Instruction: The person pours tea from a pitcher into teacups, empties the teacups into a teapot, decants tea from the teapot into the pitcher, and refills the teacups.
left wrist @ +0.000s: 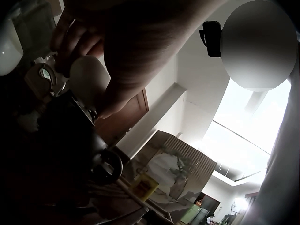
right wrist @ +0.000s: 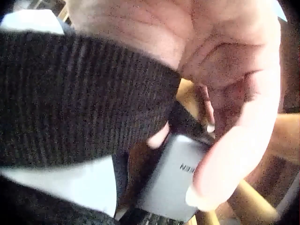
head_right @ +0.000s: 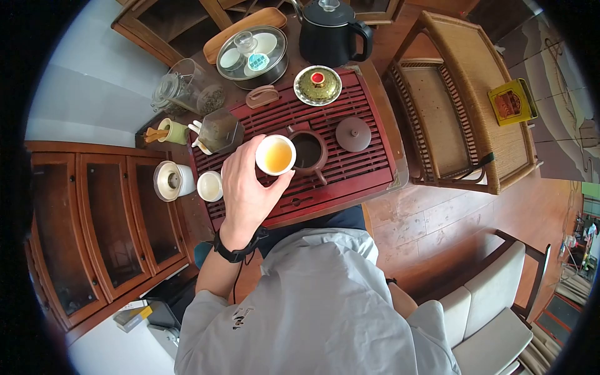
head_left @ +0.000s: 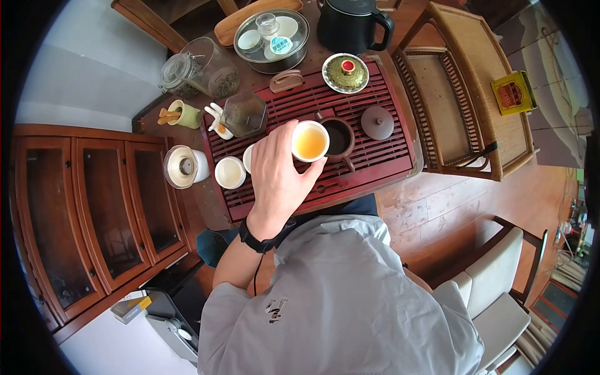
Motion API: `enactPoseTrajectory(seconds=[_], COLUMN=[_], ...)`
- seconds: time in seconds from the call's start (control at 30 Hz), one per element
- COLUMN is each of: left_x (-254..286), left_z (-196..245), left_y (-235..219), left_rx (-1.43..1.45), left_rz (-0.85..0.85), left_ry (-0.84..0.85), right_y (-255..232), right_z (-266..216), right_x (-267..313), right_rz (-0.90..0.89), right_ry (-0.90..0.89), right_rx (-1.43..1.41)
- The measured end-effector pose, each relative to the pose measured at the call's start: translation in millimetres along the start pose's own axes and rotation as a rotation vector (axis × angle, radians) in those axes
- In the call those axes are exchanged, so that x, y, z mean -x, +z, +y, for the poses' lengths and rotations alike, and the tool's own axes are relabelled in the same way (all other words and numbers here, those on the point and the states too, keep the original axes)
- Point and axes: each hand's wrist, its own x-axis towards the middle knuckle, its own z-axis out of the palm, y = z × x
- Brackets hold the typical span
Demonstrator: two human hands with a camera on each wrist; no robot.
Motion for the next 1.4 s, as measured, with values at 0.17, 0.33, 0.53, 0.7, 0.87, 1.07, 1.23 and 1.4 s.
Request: enactPoseTrajectory(seconds=[0.17, 0.33, 0.53, 0.7, 0.87, 1.07, 1.23, 1.4], left_x=[-4.2, -9.5, -15.1, -15.5, -19.4, -23.9, -24.5, -25.7], left_z=[2.9, 8.6, 17.4, 16.4, 19.8, 26.6, 27.5, 26.1], left_y=[-0.4, -1.4, -3.0, 2.2, 5.4, 9.5, 12.4, 8.1], left_rx=[0.031, 0.023, -0.009, 0.017, 0.020, -0.179, -0.263, -0.256], left_rz=[-0.014, -0.066, -0.139, -0.143, -0.156, -0.219, -0.241, -0.230], left_ry=[0.009, 0.006, 0.011, 0.062, 0.134, 0.304, 0.369, 0.346], right_y=[1.8, 7.7, 47.4, 68.8, 53.5, 39.3, 31.8, 21.7], right_z=[-0.2, -9.1, 13.9, 9.0, -5.2, 1.5, -2.0, -25.7], right_x=[-10.4, -35.3, -59.3, -75.0, -92.0, -108.5, -113.7, -72.7], right_rz=[-0.035, 0.295, 0.730, 0.612, 0.508, 0.380, 0.298, 0.288], right_ry=[-0.015, -0.186, -0.483, -0.450, -0.402, -0.351, -0.313, -0.328], right_rx=[-0.004, -0.179, -0.136, -0.105, -0.054, 0.026, 0.073, -0.094])
